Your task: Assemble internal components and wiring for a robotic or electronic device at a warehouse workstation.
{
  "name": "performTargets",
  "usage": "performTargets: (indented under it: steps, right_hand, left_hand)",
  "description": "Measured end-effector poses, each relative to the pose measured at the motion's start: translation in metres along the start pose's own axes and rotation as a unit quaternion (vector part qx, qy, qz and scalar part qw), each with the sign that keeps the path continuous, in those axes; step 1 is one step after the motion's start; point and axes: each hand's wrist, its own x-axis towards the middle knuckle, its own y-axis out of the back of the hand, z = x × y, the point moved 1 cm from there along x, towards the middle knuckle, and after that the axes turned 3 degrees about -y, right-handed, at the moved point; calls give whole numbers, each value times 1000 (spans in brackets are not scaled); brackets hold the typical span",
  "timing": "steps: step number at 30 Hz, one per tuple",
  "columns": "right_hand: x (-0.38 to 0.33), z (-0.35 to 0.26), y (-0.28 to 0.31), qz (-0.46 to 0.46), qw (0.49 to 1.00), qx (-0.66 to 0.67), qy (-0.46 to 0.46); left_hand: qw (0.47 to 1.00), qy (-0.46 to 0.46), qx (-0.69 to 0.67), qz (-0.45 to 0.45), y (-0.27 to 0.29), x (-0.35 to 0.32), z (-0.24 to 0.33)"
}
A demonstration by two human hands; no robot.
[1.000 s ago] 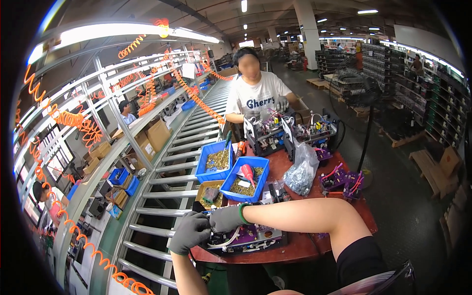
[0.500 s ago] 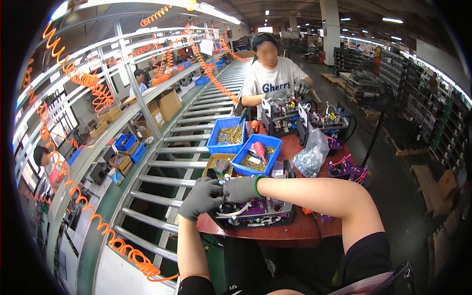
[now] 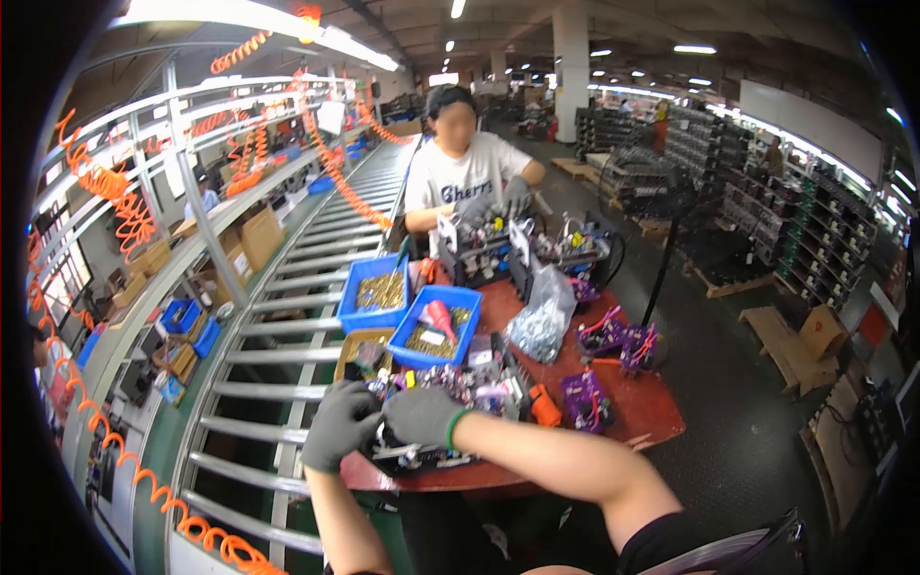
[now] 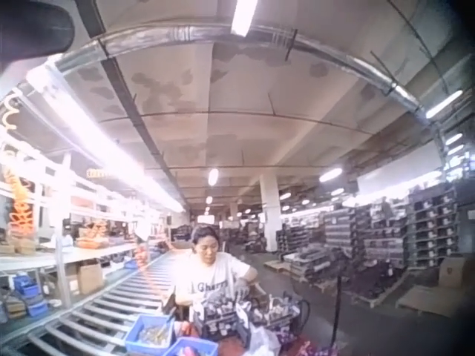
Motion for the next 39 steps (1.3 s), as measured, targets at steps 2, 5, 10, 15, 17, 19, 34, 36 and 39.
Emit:
performTargets:
  steps: [2,5,10,15,17,19,34,36,39]
  right_hand:
    - [-9,-8,-14,60,998,0,15]
    - [-17,-11,-26,81,995,45,-42]
    - [-19,-15,-37,123,990,49,-51]
    - [-18,-12,-36,118,989,74,-51]
    - [-16,-13,-40,131,987,76,-51]
    - [-19,-15,-39,148,986,68,-48]
    - [-15,-15,-53,203,976,25,-79]
    - [-16,-16,-55,205,975,20,-81]
    - [-16,-18,-54,211,974,20,-84]
  left_hand:
    - [1000,22,11,-18,3,-9,-4]
    - [999,41,-20,-12,2,-4,3]
    - [997,77,-22,-20,0,-1,2]
    - [997,62,-13,-44,5,7,6]
    - [997,62,-5,-46,4,6,2]
    - [997,60,-8,-42,5,5,5]
    - [998,54,-6,-40,1,0,1]
    - [998,53,-17,-38,1,-1,0]
    - [999,32,-18,-20,2,-1,1]
